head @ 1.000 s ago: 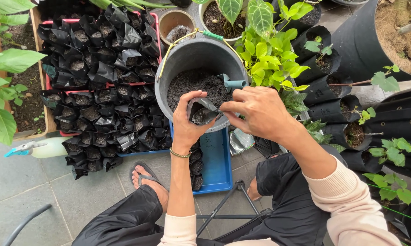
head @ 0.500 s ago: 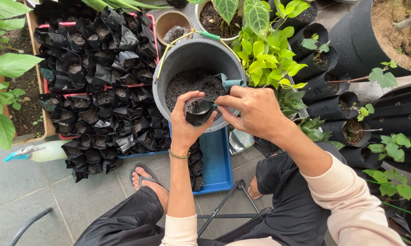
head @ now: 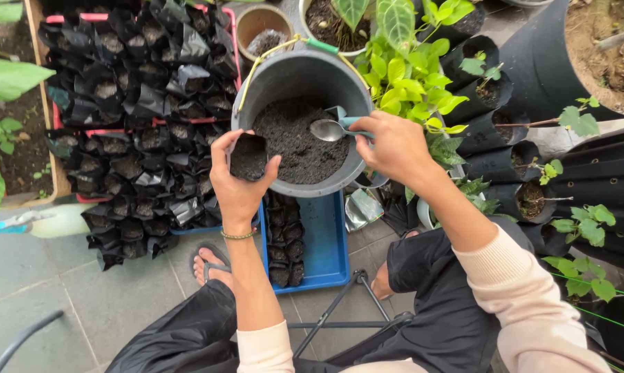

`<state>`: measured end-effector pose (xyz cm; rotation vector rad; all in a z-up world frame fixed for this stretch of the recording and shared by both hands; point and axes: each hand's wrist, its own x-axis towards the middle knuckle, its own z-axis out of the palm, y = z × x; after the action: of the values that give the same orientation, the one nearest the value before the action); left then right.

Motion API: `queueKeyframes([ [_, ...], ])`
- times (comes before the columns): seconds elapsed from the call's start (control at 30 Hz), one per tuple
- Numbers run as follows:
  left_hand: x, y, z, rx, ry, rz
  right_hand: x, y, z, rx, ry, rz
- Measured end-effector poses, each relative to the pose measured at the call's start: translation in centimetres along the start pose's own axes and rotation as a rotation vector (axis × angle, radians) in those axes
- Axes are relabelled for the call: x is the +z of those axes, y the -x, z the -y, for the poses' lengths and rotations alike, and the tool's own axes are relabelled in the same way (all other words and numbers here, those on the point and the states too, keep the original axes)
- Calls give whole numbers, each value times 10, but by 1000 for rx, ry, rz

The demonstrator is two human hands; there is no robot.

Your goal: The person scoops soil from a bucket using a small trowel and fills black plastic seedling bags held in the left hand. The filled bags are placed into a blue tray. The person repeats this process for multiple bags.

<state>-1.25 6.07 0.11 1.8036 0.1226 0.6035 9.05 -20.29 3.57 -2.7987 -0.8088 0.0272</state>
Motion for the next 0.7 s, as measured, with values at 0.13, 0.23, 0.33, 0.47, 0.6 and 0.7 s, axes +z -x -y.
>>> queueKeyframes([
  [0.13, -5, 1, -1, -42, 10, -1, 103, -13, -23, -25, 231, 221],
  [0.23, -6, 1, -1, -33, 47, 2, 159, -21, -28, 21, 332, 373],
  [0.33, -6, 2, 0, -39, 77, 5, 201, -15, -19, 44, 418, 480],
  [0.47, -3, 2, 2, -41, 103, 1, 211, -10, -5, 184, 166, 537],
  [0.6, -2, 0, 5, -45, 95, 18, 189, -13, -10, 244, 77, 519],
  [0.7, -2, 2, 5, -45, 100, 26, 117, -17, 7, 231, 19, 450],
])
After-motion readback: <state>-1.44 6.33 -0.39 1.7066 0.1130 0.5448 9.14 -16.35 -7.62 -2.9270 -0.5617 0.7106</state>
